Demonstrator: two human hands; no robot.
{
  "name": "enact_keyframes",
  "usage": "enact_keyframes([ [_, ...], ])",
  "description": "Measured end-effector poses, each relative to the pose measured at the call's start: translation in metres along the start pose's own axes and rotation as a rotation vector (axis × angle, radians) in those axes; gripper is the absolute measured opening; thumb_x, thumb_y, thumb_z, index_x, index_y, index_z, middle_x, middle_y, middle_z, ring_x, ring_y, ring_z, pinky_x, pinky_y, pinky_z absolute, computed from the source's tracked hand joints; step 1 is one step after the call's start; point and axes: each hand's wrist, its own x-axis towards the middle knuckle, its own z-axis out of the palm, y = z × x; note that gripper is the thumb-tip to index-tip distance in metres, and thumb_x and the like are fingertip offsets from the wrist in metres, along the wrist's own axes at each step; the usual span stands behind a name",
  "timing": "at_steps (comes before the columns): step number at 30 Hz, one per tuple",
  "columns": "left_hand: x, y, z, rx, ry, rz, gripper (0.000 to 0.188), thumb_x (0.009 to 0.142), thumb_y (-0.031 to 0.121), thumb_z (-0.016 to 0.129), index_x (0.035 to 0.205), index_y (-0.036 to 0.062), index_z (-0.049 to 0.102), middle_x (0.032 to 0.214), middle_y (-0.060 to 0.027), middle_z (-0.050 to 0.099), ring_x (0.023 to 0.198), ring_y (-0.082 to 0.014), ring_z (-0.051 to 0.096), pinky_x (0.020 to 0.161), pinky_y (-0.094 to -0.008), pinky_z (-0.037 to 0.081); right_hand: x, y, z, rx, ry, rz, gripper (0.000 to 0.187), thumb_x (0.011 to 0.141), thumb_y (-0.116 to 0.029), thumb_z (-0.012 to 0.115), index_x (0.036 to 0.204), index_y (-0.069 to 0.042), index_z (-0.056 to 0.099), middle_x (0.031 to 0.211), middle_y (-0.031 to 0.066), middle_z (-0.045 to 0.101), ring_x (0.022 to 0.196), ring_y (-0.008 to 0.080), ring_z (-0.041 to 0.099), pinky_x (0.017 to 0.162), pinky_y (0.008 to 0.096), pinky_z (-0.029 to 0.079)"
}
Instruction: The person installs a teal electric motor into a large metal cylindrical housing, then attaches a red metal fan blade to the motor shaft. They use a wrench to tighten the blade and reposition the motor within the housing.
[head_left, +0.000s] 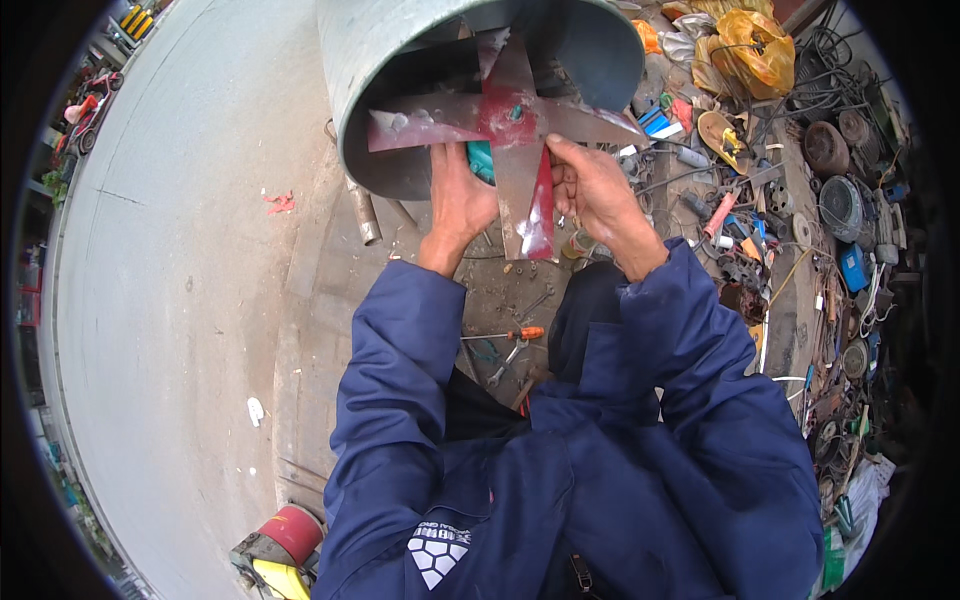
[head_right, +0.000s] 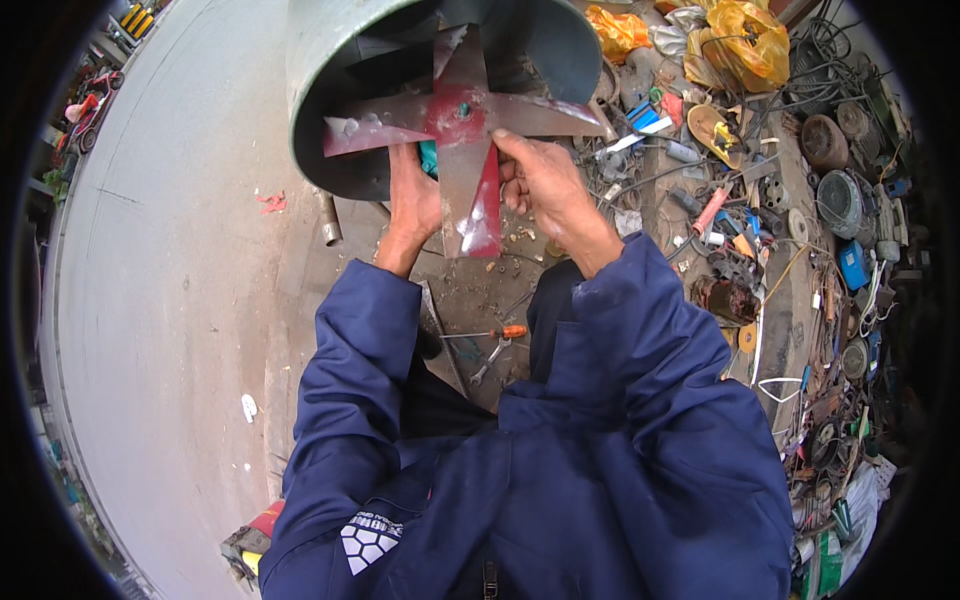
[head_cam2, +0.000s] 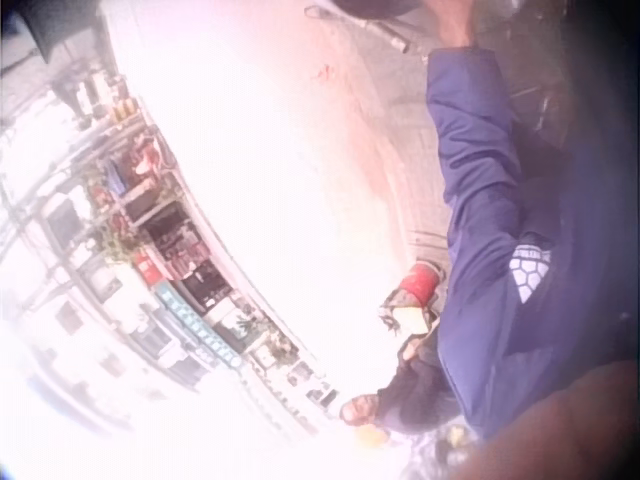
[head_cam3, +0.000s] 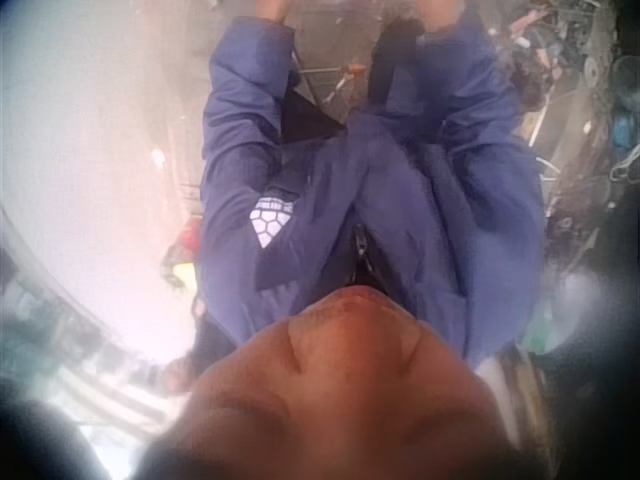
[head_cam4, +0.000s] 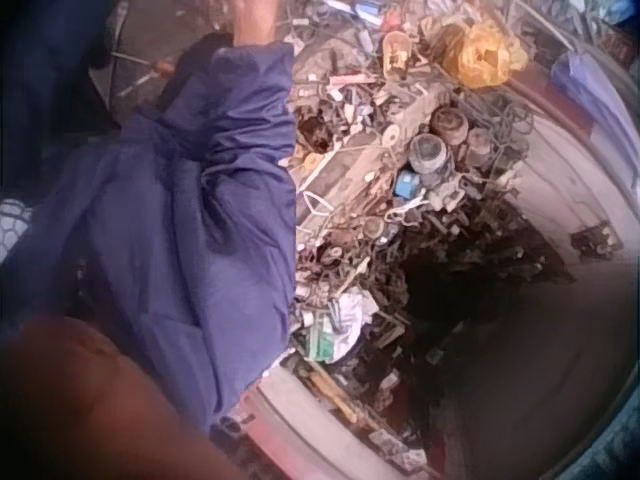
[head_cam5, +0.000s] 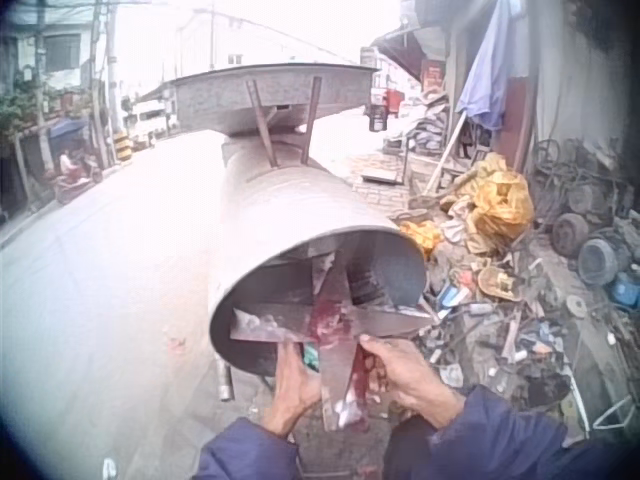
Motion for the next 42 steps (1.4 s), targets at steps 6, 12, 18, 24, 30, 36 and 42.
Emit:
enact_keyframes([
  [6, -0.002, -0.018, 0.004, 0.074, 0.008, 0.141, 0.092, 0.074, 0.042, 0.096, 0.149, 0.0074, 0.054, 0.143, -0.0271, 0.053, 0.13, -0.0468, 0.057, 0.11, -0.0517, 0.049, -0.018, 0.037, -0.065, -0.133, 0.172, -0.096, 0.039, 0.106, -0.039, 0.069, 0.112, -0.001, 0.072, 0.086, 0.0072, 0.075, 0.058, 0.0067, 0.058, 0.052, 0.0227, 0.041],
  [12, -0.002, -0.022, -0.001, 0.077, -0.04, 0.183, 0.091, 0.076, 0.04, 0.093, 0.152, 0.0065, 0.055, 0.156, -0.0305, 0.051, 0.144, -0.0518, 0.047, 0.12, -0.0536, 0.042, 0.02, 0.141, -0.122, -0.45, 0.266, 0.201, 0.023, 0.102, -0.019, 0.067, 0.106, 0.003, 0.072, 0.083, 0.007, 0.075, 0.055, 0.0107, 0.06, 0.049, 0.0274, 0.044],
  [18, -0.005, -0.023, 0.001, 0.133, 0.006, 0.22, 0.081, 0.081, 0.034, 0.089, 0.15, 0.0044, 0.057, 0.152, -0.029, 0.054, 0.14, -0.0489, 0.053, 0.118, -0.0511, 0.044, 0.032, 0.3, -0.168, -1.051, 0.249, 0.431, 0.035, 0.092, -0.022, 0.067, 0.107, 0.008, 0.077, 0.105, 0.0274, 0.079, 0.092, 0.0375, 0.078, 0.08, 0.0448, 0.061],
  [24, -0.006, -0.024, -0.002, 0.092, -0.049, 0.105, 0.083, 0.081, 0.036, 0.091, 0.151, 0.0057, 0.057, 0.152, -0.0254, 0.054, 0.14, -0.0438, 0.054, 0.118, -0.0507, 0.043, 0.016, 0.386, -0.166, -1.112, 0.131, 0.51, 0.04, 0.092, -0.019, 0.064, 0.117, 0.01, 0.076, 0.124, 0.0362, 0.072, 0.118, 0.0505, 0.07, 0.103, 0.0523, 0.056],
  [30, -0.008, -0.041, 0.003, 0.003, -0.089, 0.049, 0.087, 0.08, 0.037, 0.094, 0.15, 0.004, 0.055, 0.142, -0.0185, 0.055, 0.133, -0.0381, 0.055, 0.116, -0.0454, 0.041, 0.017, 0.422, -0.156, -1.098, 0.235, 0.544, 0.037, 0.094, -0.022, 0.065, 0.118, 0.003, 0.077, 0.122, 0.0326, 0.074, 0.116, 0.0493, 0.071, 0.102, 0.0531, 0.057],
  [36, -0.009, -0.05, 0.003, -0.2, -0.084, -0.222, 0.08, 0.084, 0.033, 0.091, 0.149, 0.0034, 0.056, 0.144, -0.0189, 0.056, 0.134, -0.035, 0.055, 0.116, -0.0445, 0.041, 0.048, 0.449, -0.135, -0.999, 0.333, 0.487, 0.034, 0.094, -0.026, 0.067, 0.116, -0.001, 0.074, 0.121, 0.0306, 0.074, 0.115, 0.05, 0.07, 0.103, 0.0569, 0.055],
  [42, -0.014, -0.049, -0.009, -0.23, -0.104, -0.361, 0.077, 0.085, 0.033, 0.09, 0.148, 0.0034, 0.057, 0.143, -0.0188, 0.057, 0.132, -0.0345, 0.058, 0.113, -0.0442, 0.044, 0.086, 0.469, -0.112, -0.876, 0.406, 0.5, 0.037, 0.093, -0.023, 0.069, 0.12, 0.002, 0.066, 0.118, 0.0341, 0.073, 0.113, 0.0522, 0.07, 0.1, 0.0581, 0.056],
])
